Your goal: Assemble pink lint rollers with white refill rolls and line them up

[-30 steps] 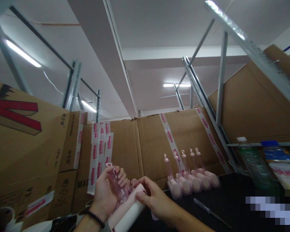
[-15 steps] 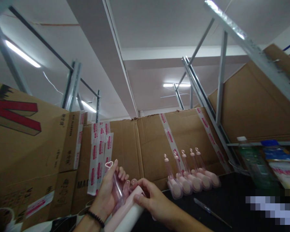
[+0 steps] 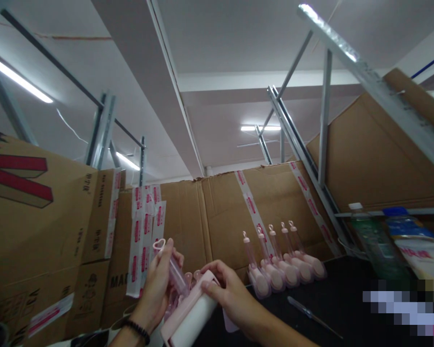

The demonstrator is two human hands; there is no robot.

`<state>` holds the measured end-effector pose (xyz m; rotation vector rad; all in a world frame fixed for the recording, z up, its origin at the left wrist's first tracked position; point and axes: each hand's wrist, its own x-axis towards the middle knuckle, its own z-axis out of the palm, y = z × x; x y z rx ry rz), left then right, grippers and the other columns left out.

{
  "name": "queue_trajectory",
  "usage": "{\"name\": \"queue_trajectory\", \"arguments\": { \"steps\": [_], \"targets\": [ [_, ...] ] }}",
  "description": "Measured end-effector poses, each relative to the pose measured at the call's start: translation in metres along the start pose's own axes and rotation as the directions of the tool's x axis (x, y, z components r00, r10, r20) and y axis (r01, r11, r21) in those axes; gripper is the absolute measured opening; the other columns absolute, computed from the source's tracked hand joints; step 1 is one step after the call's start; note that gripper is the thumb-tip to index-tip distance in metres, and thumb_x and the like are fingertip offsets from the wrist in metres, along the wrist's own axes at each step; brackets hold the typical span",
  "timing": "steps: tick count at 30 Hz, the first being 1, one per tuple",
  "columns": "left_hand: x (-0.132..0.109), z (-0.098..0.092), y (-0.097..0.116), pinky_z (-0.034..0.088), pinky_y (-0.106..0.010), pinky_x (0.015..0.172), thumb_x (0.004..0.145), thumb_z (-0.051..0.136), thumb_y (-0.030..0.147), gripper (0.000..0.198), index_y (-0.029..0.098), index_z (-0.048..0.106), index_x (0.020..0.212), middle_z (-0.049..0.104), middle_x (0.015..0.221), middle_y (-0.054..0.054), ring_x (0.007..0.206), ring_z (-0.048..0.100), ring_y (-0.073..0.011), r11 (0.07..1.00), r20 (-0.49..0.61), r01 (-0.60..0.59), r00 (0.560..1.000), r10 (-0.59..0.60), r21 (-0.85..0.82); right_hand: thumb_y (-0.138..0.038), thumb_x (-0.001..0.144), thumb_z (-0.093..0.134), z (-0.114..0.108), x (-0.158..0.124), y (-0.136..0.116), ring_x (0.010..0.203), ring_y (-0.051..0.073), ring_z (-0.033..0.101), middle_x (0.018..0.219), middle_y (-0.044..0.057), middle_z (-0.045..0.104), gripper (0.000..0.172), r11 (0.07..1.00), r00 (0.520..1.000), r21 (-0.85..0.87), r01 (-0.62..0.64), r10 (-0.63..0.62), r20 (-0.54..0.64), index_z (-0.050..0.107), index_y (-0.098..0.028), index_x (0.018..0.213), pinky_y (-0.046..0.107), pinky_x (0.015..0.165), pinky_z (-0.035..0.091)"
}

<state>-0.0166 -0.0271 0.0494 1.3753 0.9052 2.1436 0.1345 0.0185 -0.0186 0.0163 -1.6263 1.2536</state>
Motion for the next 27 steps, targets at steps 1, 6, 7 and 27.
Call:
{"name": "queue_trajectory", "arguments": {
  "steps": [1, 6, 7, 27],
  "targets": [
    [0.001, 0.0, -0.001, 0.035, -0.015, 0.035, 0.071, 0.072, 0.059, 0.045, 0.02, 0.05, 0.068, 0.053, 0.055, 0.007, 0.039, 0.044, -0.006, 1.0, -0.004, 0.001, 1.0, -0.001, -0.006, -0.04, 0.078, 0.07, -0.002, 0.001, 0.002, 0.077, 0.014, 0.054, 0.092, 0.002, 0.061, 0.037, 1.0, 1.0, 0.01, -0.004, 0.004, -0.029, 0.058, -0.019, 0.106, 0.022, 0.061, 0.038],
    [0.004, -0.002, -0.004, 0.04, -0.014, 0.038, 0.069, 0.077, 0.054, 0.044, 0.019, 0.049, 0.073, 0.054, 0.058, 0.008, 0.041, 0.047, -0.0055, 0.998, -0.025, -0.059, 0.998, 0.059, -0.002, -0.041, 0.072, 0.074, -0.005, 0.007, -0.003, 0.069, 0.014, 0.055, 0.086, 0.001, 0.061, 0.045, 0.995, 0.98, 0.102, -0.006, 0.026, -0.196, 0.054, -0.019, 0.107, 0.022, 0.059, 0.04],
    [0.004, -0.002, -0.005, 0.042, -0.015, 0.038, 0.069, 0.077, 0.053, 0.044, 0.019, 0.049, 0.074, 0.055, 0.058, 0.007, 0.042, 0.049, -0.0064, 0.998, -0.018, -0.06, 0.998, 0.06, 0.008, -0.041, 0.071, 0.075, -0.005, 0.008, -0.006, 0.07, 0.014, 0.056, 0.087, 0.001, 0.061, 0.046, 0.992, 0.973, 0.126, 0.004, 0.025, -0.229, 0.054, -0.019, 0.106, 0.023, 0.059, 0.041],
    [-0.022, 0.013, -0.012, 0.063, -0.035, 0.071, 0.078, 0.076, 0.026, 0.018, 0.01, 0.069, 0.081, 0.078, 0.077, -0.015, 0.076, 0.076, -0.0286, 0.941, 0.243, 0.328, 0.922, -0.301, -0.078, -0.061, 0.077, 0.065, -0.035, 0.02, -0.003, 0.059, 0.016, 0.055, 0.072, -0.002, 0.058, 0.048, 0.993, 0.843, -0.113, 0.038, -0.093, -0.531, 0.057, -0.021, 0.101, 0.027, 0.054, 0.044]
  ]
}}
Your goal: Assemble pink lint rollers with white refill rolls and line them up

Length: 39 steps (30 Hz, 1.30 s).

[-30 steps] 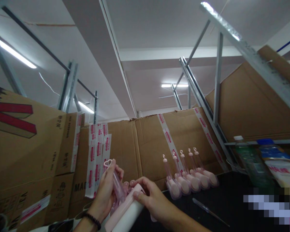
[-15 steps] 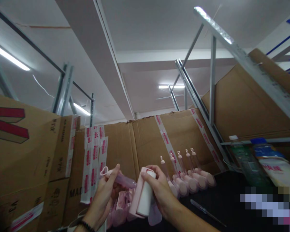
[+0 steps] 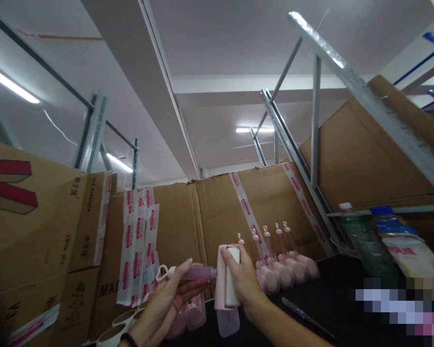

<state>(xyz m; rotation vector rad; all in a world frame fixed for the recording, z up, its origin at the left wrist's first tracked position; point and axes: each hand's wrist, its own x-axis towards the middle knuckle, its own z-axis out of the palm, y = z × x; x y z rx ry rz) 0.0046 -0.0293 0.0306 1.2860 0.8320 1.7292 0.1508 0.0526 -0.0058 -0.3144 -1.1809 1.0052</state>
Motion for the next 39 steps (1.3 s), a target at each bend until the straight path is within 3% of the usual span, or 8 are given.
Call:
{"name": "queue_trajectory", "arguments": {
  "steps": [9, 14, 21, 27, 34, 39],
  "targets": [
    [0.003, -0.007, -0.013, 0.062, -0.039, 0.081, 0.081, 0.073, 0.033, 0.025, 0.01, 0.07, 0.091, 0.079, 0.087, -0.016, 0.09, 0.075, -0.0299, 0.999, 0.057, 0.044, 0.997, -0.044, -0.001, -0.059, 0.081, 0.062, -0.002, -0.001, -0.004, 0.081, 0.021, 0.058, 0.089, 0.004, 0.063, 0.045, 0.97, 0.986, -0.188, 0.157, -0.164, -0.021, 0.058, -0.019, 0.099, 0.03, 0.074, 0.045],
    [0.005, -0.007, -0.019, 0.062, -0.04, 0.081, 0.078, 0.075, 0.03, 0.023, 0.01, 0.069, 0.087, 0.078, 0.085, -0.017, 0.088, 0.075, -0.0309, 0.999, 0.051, 0.008, 0.999, -0.007, -0.034, -0.06, 0.083, 0.059, 0.001, -0.004, -0.005, 0.08, 0.021, 0.056, 0.086, 0.003, 0.061, 0.043, 0.964, 0.981, -0.19, 0.186, -0.191, -0.012, 0.055, -0.02, 0.098, 0.03, 0.075, 0.045],
    [0.008, -0.007, -0.02, 0.063, -0.04, 0.073, 0.079, 0.075, 0.029, 0.021, 0.011, 0.067, 0.082, 0.078, 0.082, -0.017, 0.07, 0.076, -0.0285, 1.0, 0.032, 0.003, 0.999, -0.002, -0.021, -0.057, 0.087, 0.055, 0.003, -0.006, -0.003, 0.082, 0.021, 0.055, 0.086, 0.002, 0.057, 0.038, 0.959, 0.978, -0.195, 0.205, -0.209, -0.002, 0.052, -0.021, 0.098, 0.031, 0.077, 0.043],
    [0.005, -0.001, -0.016, 0.064, -0.039, 0.071, 0.085, 0.068, 0.027, 0.018, 0.009, 0.067, 0.085, 0.078, 0.078, -0.017, 0.069, 0.076, -0.0271, 1.0, -0.002, 0.017, 1.0, -0.017, -0.015, -0.054, 0.089, 0.054, 0.006, -0.011, -0.007, 0.081, 0.02, 0.055, 0.088, 0.001, 0.056, 0.035, 0.945, 0.966, -0.205, 0.253, -0.257, 0.007, 0.049, -0.022, 0.099, 0.031, 0.077, 0.043],
    [0.003, -0.003, -0.016, 0.063, -0.038, 0.071, 0.088, 0.064, 0.028, 0.022, 0.007, 0.068, 0.088, 0.078, 0.081, -0.019, 0.069, 0.076, -0.0265, 1.0, 0.058, 0.012, 0.998, -0.013, 0.013, -0.054, 0.088, 0.055, 0.007, -0.012, -0.005, 0.084, 0.021, 0.056, 0.09, 0.003, 0.057, 0.036, 0.962, 0.98, -0.196, 0.189, -0.199, -0.029, 0.051, -0.021, 0.1, 0.03, 0.077, 0.043],
    [0.005, -0.005, -0.019, 0.061, -0.045, 0.078, 0.087, 0.064, 0.029, 0.022, 0.007, 0.068, 0.09, 0.078, 0.082, -0.018, 0.073, 0.076, -0.028, 1.0, 0.055, 0.007, 0.998, -0.007, -0.008, -0.054, 0.087, 0.056, 0.007, -0.014, -0.006, 0.082, 0.02, 0.057, 0.089, 0.002, 0.058, 0.036, 0.956, 0.975, -0.203, 0.21, -0.22, -0.028, 0.051, -0.021, 0.1, 0.03, 0.076, 0.044]
  ]
}}
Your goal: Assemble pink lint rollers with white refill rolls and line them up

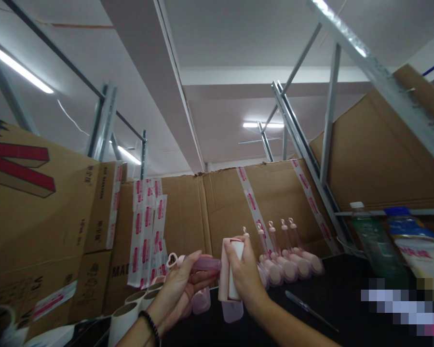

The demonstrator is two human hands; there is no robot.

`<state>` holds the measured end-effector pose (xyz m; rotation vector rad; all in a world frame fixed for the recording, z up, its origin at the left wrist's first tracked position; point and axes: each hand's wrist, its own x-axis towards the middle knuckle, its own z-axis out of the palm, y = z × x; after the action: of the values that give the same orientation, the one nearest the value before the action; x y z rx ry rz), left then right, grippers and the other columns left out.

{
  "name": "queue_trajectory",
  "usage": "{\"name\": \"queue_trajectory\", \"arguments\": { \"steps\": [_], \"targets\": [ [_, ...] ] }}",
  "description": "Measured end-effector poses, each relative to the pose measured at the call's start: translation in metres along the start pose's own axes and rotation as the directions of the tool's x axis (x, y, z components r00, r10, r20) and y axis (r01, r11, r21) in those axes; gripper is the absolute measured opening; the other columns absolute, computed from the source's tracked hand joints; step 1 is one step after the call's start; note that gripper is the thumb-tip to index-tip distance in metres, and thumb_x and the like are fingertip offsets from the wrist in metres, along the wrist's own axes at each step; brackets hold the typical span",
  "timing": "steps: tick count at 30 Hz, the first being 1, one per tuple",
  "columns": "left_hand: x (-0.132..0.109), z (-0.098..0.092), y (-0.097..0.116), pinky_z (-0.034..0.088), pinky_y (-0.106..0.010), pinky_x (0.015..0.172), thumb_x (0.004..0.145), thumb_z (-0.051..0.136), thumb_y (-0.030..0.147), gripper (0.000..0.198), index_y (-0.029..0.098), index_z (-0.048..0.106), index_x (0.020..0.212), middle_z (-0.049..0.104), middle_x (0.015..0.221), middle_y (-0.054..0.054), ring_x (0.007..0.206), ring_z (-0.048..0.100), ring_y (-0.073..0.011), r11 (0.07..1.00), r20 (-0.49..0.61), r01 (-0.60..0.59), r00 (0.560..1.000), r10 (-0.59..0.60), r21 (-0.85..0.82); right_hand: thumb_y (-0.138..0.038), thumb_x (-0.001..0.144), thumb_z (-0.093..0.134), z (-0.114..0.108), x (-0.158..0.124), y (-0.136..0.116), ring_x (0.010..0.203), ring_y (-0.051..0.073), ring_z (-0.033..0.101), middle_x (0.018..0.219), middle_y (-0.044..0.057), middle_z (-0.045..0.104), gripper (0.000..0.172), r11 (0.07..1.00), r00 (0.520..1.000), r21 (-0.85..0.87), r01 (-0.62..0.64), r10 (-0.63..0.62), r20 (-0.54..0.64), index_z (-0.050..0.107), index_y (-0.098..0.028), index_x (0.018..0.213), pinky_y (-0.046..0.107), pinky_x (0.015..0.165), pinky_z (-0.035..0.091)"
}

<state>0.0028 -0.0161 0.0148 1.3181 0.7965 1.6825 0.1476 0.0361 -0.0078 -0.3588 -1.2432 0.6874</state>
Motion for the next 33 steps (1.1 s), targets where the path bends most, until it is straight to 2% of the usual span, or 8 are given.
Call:
{"name": "queue_trajectory", "arguments": {
  "steps": [4, 7, 10, 13, 18, 24, 29, 33],
  "targets": [
    [0.0, 0.004, 0.001, 0.061, -0.047, 0.077, 0.087, 0.063, 0.027, 0.019, 0.008, 0.066, 0.089, 0.078, 0.079, -0.017, 0.07, 0.076, -0.0281, 1.0, -0.036, 0.005, 0.999, -0.006, -0.03, -0.053, 0.087, 0.056, 0.0, -0.001, -0.008, 0.077, 0.02, 0.057, 0.085, 0.001, 0.058, 0.035, 0.997, 0.997, -0.03, 0.076, -0.077, -0.029, 0.05, -0.021, 0.1, 0.03, 0.073, 0.045],
    [-0.001, 0.005, 0.003, 0.061, -0.045, 0.077, 0.087, 0.062, 0.027, 0.02, 0.007, 0.066, 0.089, 0.078, 0.08, -0.018, 0.071, 0.076, -0.0283, 1.0, -0.022, 0.008, 1.0, -0.008, -0.026, -0.053, 0.086, 0.057, 0.001, 0.0, -0.01, 0.08, 0.02, 0.058, 0.087, 0.001, 0.06, 0.035, 0.997, 0.997, -0.031, 0.07, -0.071, -0.039, 0.051, -0.021, 0.099, 0.03, 0.075, 0.046],
    [-0.002, 0.004, 0.004, 0.062, -0.04, 0.074, 0.088, 0.062, 0.027, 0.023, 0.005, 0.067, 0.09, 0.078, 0.081, -0.019, 0.072, 0.076, -0.0275, 1.0, 0.005, 0.005, 1.0, -0.005, -0.003, -0.056, 0.083, 0.059, 0.001, 0.002, -0.005, 0.081, 0.02, 0.059, 0.088, 0.002, 0.061, 0.039, 1.0, 0.999, -0.007, -0.002, 0.002, -0.034, 0.053, -0.02, 0.097, 0.029, 0.075, 0.046],
    [-0.002, 0.002, 0.003, 0.062, -0.036, 0.069, 0.088, 0.063, 0.029, 0.025, 0.005, 0.068, 0.092, 0.078, 0.083, -0.019, 0.07, 0.076, -0.0258, 1.0, 0.022, 0.01, 1.0, -0.01, 0.013, -0.059, 0.082, 0.058, 0.002, 0.002, 0.004, 0.077, 0.02, 0.058, 0.082, 0.001, 0.061, 0.043, 0.994, 0.994, 0.015, -0.104, 0.104, -0.035, 0.055, -0.02, 0.098, 0.028, 0.068, 0.046],
    [-0.001, 0.002, 0.002, 0.063, -0.036, 0.065, 0.088, 0.063, 0.032, 0.025, 0.008, 0.064, 0.091, 0.077, 0.076, -0.017, 0.065, 0.075, -0.0252, 0.999, -0.021, 0.027, 0.999, -0.027, 0.032, -0.061, 0.08, 0.059, 0.003, 0.001, 0.016, 0.072, 0.019, 0.057, 0.081, 0.001, 0.06, 0.046, 0.982, 0.981, 0.033, -0.188, 0.19, -0.049, 0.055, -0.021, 0.101, 0.027, 0.061, 0.045],
    [-0.003, 0.007, -0.003, 0.062, -0.033, 0.072, 0.079, 0.075, 0.034, 0.027, 0.014, 0.058, 0.085, 0.077, 0.081, -0.012, 0.072, 0.075, -0.0227, 0.998, -0.027, -0.055, 0.998, 0.055, 0.003, -0.062, 0.08, 0.058, 0.007, 0.0, 0.014, 0.078, 0.022, 0.061, 0.086, 0.003, 0.065, 0.048, 0.983, 0.98, 0.047, -0.177, 0.181, -0.08, 0.058, -0.021, 0.104, 0.029, 0.064, 0.048],
    [0.0, 0.011, -0.002, 0.062, -0.029, 0.063, 0.079, 0.076, 0.028, 0.026, 0.016, 0.054, 0.082, 0.075, 0.077, -0.009, 0.063, 0.073, -0.0188, 0.995, -0.117, -0.094, 0.989, 0.091, -0.015, -0.064, 0.08, 0.057, 0.009, 0.0, 0.01, 0.082, 0.023, 0.063, 0.091, 0.005, 0.068, 0.051, 0.984, 0.987, 0.073, -0.161, 0.163, -0.016, 0.057, -0.022, 0.108, 0.031, 0.067, 0.051],
    [0.004, 0.009, 0.007, 0.062, -0.03, 0.064, 0.081, 0.073, 0.021, 0.022, 0.017, 0.052, 0.08, 0.074, 0.072, -0.008, 0.064, 0.073, -0.0195, 0.991, -0.153, -0.107, 0.984, 0.094, -0.082, -0.065, 0.082, 0.054, 0.008, 0.01, 0.016, 0.086, 0.024, 0.064, 0.098, 0.007, 0.068, 0.053, 0.988, 0.991, 0.076, -0.135, 0.133, 0.028, 0.055, -0.022, 0.113, 0.032, 0.068, 0.052]
  ]
}}
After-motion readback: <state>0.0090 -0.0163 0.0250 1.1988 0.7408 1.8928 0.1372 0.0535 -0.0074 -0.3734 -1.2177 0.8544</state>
